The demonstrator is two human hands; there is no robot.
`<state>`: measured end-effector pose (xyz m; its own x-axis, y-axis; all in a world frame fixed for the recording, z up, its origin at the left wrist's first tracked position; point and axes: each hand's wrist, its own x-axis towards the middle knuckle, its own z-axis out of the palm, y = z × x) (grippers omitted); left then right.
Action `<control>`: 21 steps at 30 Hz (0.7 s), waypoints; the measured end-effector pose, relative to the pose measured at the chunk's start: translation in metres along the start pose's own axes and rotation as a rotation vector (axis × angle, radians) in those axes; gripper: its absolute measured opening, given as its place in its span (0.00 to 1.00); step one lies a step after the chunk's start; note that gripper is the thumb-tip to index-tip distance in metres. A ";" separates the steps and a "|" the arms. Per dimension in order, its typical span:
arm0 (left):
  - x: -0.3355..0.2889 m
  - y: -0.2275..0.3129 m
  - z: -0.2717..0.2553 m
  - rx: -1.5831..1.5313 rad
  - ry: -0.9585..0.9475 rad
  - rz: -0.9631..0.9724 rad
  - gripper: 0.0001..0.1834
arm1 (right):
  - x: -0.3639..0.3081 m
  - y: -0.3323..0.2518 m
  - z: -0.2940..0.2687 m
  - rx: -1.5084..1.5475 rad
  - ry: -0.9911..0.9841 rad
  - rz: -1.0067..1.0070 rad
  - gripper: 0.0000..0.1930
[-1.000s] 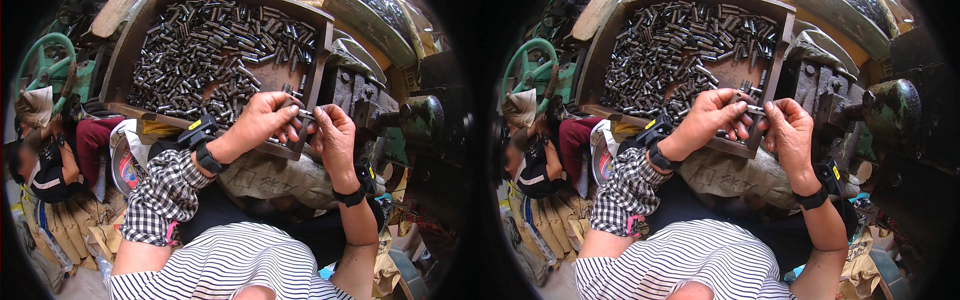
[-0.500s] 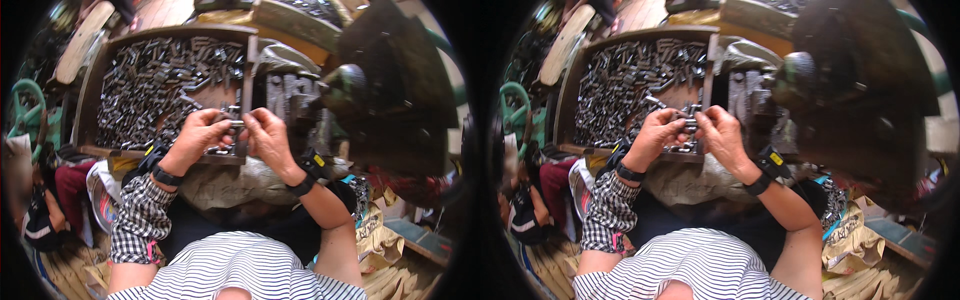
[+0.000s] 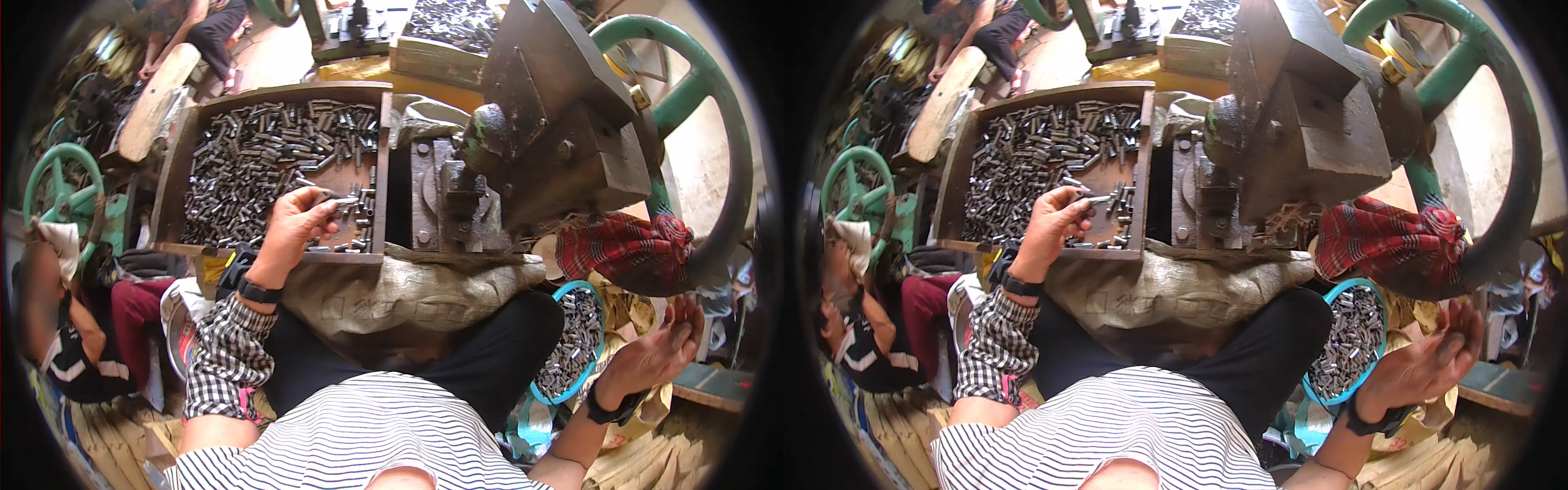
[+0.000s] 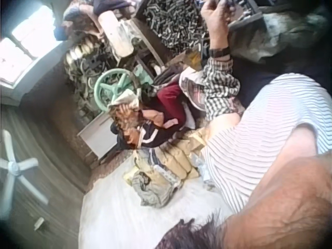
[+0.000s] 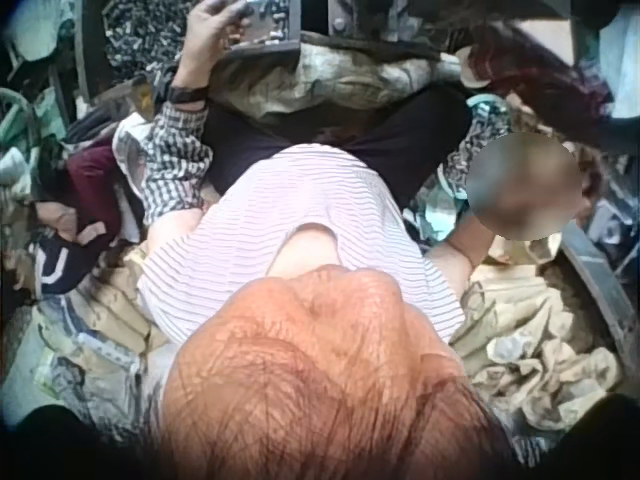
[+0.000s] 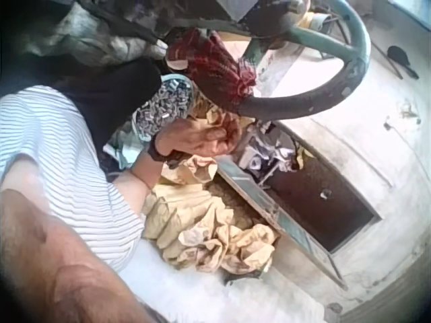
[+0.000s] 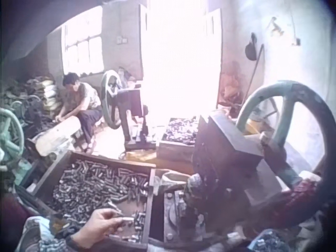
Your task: Operating a press machine to insert or process small metal cylinders/components.
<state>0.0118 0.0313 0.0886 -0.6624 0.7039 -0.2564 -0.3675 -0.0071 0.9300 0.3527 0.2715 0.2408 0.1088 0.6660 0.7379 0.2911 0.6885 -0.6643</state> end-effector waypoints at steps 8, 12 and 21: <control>0.027 0.000 0.067 -0.067 -0.190 -0.069 0.10 | -0.001 0.092 0.033 0.422 -0.240 0.032 0.22; 0.056 -0.007 0.081 -0.059 -0.223 -0.053 0.10 | 0.013 0.104 0.013 0.121 -0.213 0.065 0.26; 0.100 -0.032 0.097 -0.074 -0.184 -0.051 0.09 | 0.086 -0.024 0.035 0.114 -0.227 0.377 0.26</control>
<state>0.0203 0.1709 0.0591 -0.5138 0.8224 -0.2444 -0.4490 -0.0150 0.8934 0.3218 0.3225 0.3157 -0.0273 0.9136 0.4058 0.1634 0.4045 -0.8998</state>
